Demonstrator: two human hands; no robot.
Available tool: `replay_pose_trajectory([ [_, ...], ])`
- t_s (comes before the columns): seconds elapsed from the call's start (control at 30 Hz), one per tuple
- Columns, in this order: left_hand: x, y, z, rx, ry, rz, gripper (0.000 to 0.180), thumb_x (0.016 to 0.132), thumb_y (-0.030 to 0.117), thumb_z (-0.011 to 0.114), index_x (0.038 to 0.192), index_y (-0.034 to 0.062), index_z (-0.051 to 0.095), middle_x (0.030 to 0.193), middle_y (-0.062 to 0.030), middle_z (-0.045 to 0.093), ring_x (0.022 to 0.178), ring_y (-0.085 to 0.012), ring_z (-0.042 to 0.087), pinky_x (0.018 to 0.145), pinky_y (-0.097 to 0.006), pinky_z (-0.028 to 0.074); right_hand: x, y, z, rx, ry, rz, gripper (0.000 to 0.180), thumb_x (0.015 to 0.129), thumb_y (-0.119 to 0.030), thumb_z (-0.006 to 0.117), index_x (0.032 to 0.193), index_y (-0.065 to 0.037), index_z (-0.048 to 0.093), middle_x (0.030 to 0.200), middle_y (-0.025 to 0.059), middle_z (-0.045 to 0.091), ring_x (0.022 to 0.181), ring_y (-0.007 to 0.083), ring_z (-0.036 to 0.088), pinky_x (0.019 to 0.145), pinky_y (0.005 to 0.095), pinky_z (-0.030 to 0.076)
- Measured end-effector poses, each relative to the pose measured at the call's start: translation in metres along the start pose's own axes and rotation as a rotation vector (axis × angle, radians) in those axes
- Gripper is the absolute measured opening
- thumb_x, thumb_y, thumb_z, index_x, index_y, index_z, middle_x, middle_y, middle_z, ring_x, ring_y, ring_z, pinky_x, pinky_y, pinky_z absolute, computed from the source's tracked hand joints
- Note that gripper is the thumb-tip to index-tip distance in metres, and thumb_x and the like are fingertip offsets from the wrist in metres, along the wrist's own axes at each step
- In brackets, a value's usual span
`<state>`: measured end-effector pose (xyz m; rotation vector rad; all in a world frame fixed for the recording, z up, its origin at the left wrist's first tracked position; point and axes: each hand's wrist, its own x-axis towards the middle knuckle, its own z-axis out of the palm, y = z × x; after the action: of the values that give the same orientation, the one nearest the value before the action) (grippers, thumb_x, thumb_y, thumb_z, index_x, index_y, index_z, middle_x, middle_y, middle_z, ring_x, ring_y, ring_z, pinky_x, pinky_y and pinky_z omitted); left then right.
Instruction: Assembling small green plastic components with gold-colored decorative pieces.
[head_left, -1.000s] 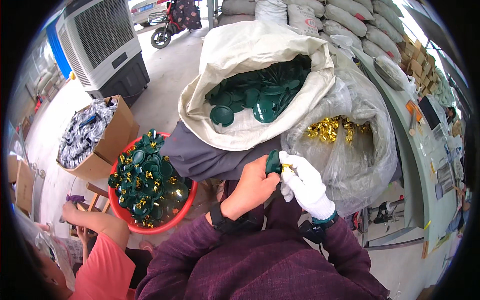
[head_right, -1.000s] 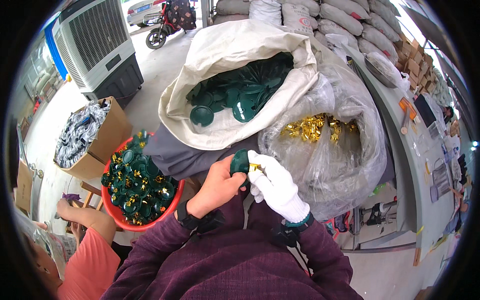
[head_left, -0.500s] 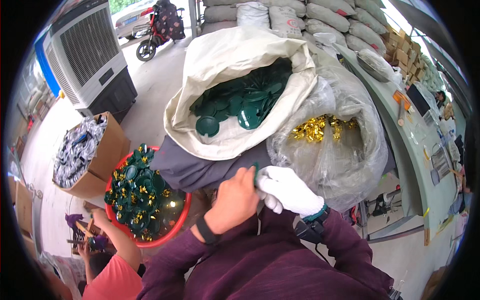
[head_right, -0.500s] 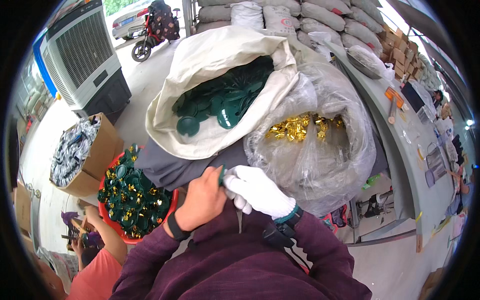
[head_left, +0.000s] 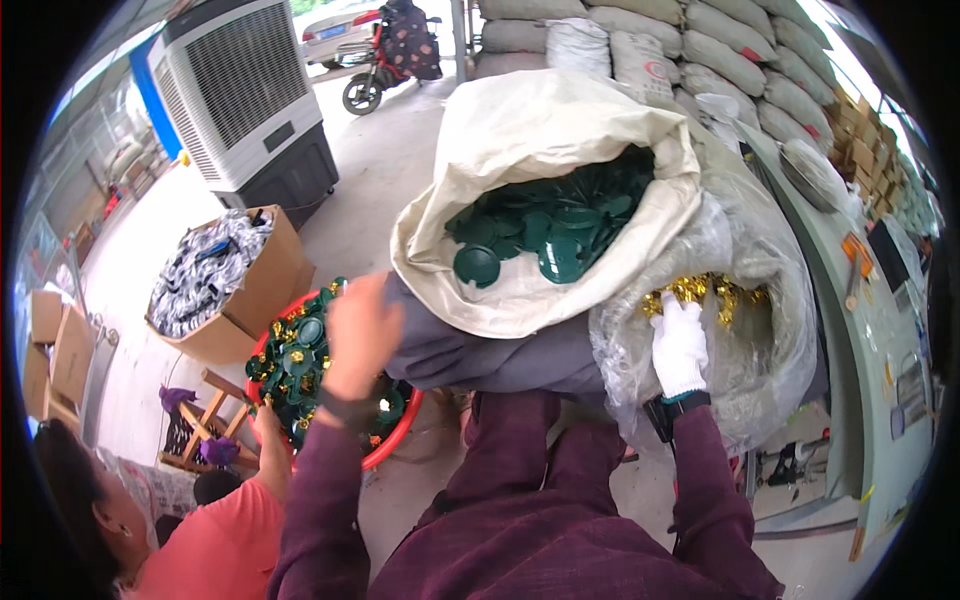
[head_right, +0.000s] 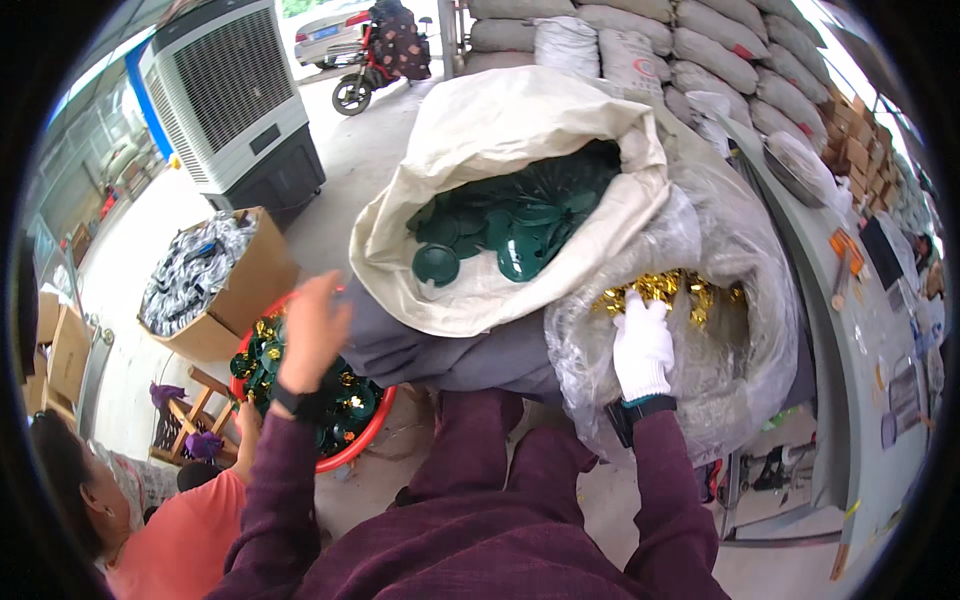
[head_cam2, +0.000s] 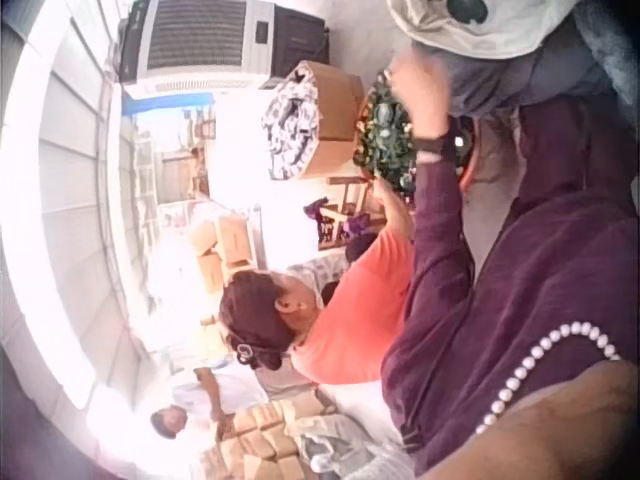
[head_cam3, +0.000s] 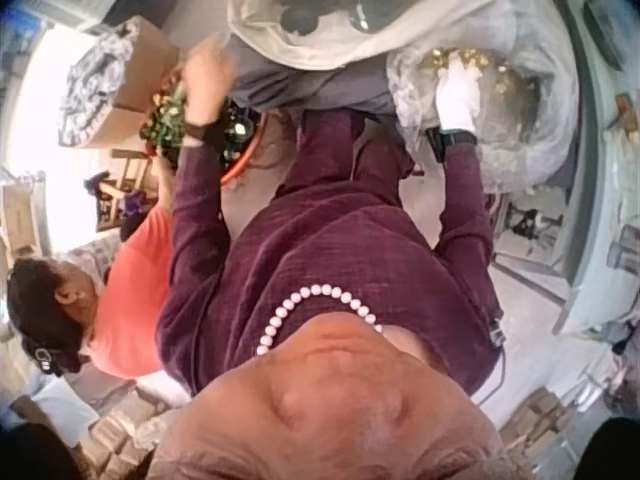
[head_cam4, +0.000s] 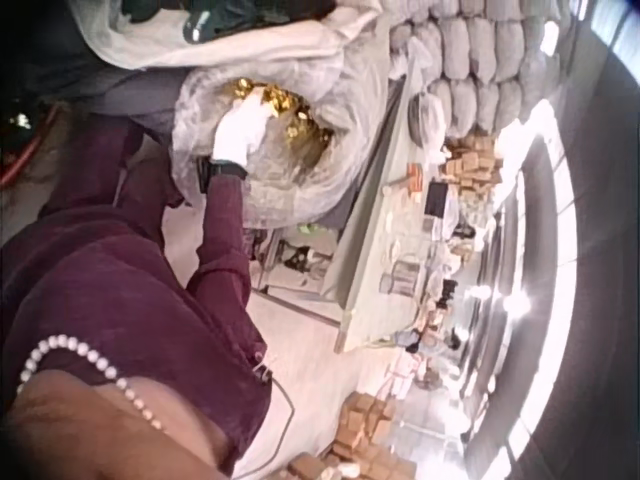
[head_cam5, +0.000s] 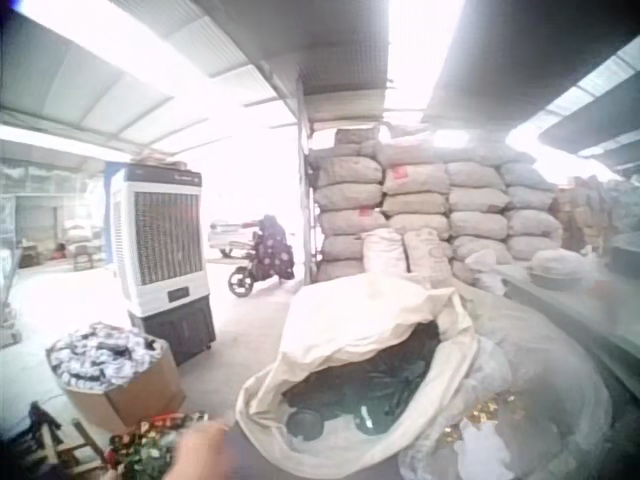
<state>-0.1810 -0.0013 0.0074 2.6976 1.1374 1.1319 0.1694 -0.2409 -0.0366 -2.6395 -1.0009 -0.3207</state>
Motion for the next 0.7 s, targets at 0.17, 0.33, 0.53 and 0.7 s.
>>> replay_pose_trajectory([
  [0.17,0.06,0.044,0.078,-0.066,-0.266,0.097,0.031,0.076,0.016,0.064,0.105,0.0036,0.064,0.105,-0.017,0.065,0.093,-0.0362,0.063,0.08,-0.045,0.052,0.002,-0.001,0.009,0.128,0.161,0.061,0.03,0.087,-0.021,0.062,0.114,-0.009,0.058,0.111,0.021,0.054,0.092,0.0413,0.06,0.08,0.0483,0.049],
  [0.33,0.079,0.065,0.119,0.15,-0.639,-0.002,0.025,0.08,0.024,0.065,0.097,0.0072,0.073,0.103,-0.0158,0.068,0.1,-0.0284,0.065,0.079,-0.04,0.055,0.004,0.015,0.023,0.094,0.231,-0.044,0.021,0.085,-0.02,0.064,0.099,-0.005,0.06,0.098,0.0189,0.06,0.09,0.0394,0.06,0.078,0.047,0.048],
  [0.53,0.078,0.075,0.155,0.163,-0.34,0.087,0.012,0.074,0.012,0.062,0.077,0.0098,0.074,0.08,-0.0129,0.07,0.08,-0.029,0.069,0.07,-0.04,0.055,0.002,0.024,0.011,0.258,0.146,0.093,0.03,0.086,-0.018,0.063,0.111,-0.001,0.059,0.108,0.0177,0.063,0.096,0.0356,0.061,0.087,0.0426,0.047],
  [0.7,0.052,0.06,0.103,-0.074,-0.224,-0.02,0.012,0.076,0.01,0.06,0.074,0.0026,0.068,0.075,-0.0203,0.066,0.076,-0.0357,0.067,0.067,-0.046,0.053,-0.006,0.018,0.002,0.811,0.036,-0.217,0.038,0.092,-0.011,0.058,0.128,0.0,0.055,0.101,0.0119,0.063,0.088,0.0245,0.064,0.077,0.0335,0.051],
])
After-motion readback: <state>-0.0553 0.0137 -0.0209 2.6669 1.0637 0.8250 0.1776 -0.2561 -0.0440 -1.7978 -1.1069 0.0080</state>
